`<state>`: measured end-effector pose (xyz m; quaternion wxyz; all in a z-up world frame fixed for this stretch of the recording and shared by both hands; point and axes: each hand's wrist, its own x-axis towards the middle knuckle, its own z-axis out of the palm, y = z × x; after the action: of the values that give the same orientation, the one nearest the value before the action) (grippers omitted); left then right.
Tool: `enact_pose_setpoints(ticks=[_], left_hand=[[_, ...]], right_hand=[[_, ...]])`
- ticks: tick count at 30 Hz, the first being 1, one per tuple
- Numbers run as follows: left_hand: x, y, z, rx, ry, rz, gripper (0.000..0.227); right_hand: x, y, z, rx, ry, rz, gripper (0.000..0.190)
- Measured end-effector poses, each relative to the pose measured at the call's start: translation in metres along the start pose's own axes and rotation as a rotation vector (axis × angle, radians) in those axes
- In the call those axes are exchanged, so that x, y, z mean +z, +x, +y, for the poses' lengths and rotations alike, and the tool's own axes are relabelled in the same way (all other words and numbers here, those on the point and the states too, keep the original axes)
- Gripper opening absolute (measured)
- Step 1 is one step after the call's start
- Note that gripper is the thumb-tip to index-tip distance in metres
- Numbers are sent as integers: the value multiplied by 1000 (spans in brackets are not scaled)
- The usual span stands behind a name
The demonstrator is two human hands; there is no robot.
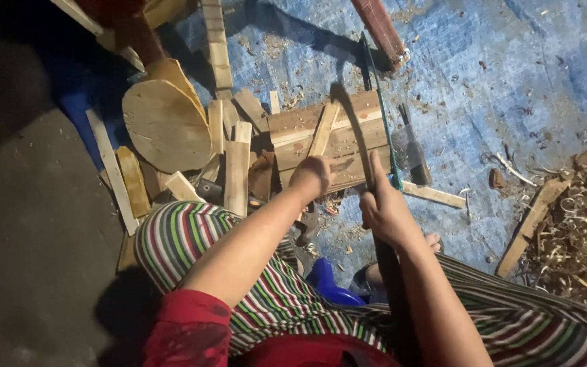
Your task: Shaping a wooden component using a drawknife while seated on the floor.
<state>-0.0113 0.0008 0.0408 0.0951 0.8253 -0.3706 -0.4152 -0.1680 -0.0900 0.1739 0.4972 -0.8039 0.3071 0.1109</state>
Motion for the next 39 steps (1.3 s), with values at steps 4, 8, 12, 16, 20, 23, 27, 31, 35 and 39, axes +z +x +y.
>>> enact_pose_setpoints(ticks=[4, 8, 12, 16, 20, 23, 27, 31, 35, 39], left_hand=[[21, 8, -9, -19, -108, 72, 36], [52, 42, -30, -57, -75, 189, 25], [54, 45, -29, -109, -154, 192, 24], [21, 2, -8, 6, 194, 50, 29], [-1, -18, 7, -7, -24, 106, 33], [37, 13, -14, -34, -91, 142, 28], [40, 21, -20, -36, -110, 201, 24], [27, 15, -15, -2, -76, 204, 22], [-10, -19, 10, -25, -108, 166, 29], [-2, -11, 3, 16, -49, 187, 26]], right_hand=[[4, -4, -7, 47, -18, 22, 85], [29, 31, 50, 58, -142, 12, 82], [33, 33, 64, -16, -152, 24, 83], [18, 0, 26, -14, -117, 17, 84], [-4, -33, -27, 24, -174, 24, 89], [34, 19, 53, 20, -264, 31, 87], [52, 48, 105, -30, -229, 28, 87], [32, 22, 43, 0, -178, 7, 84], [31, 27, 52, 65, -51, -30, 72], [22, 26, 52, -31, 265, -109, 20]])
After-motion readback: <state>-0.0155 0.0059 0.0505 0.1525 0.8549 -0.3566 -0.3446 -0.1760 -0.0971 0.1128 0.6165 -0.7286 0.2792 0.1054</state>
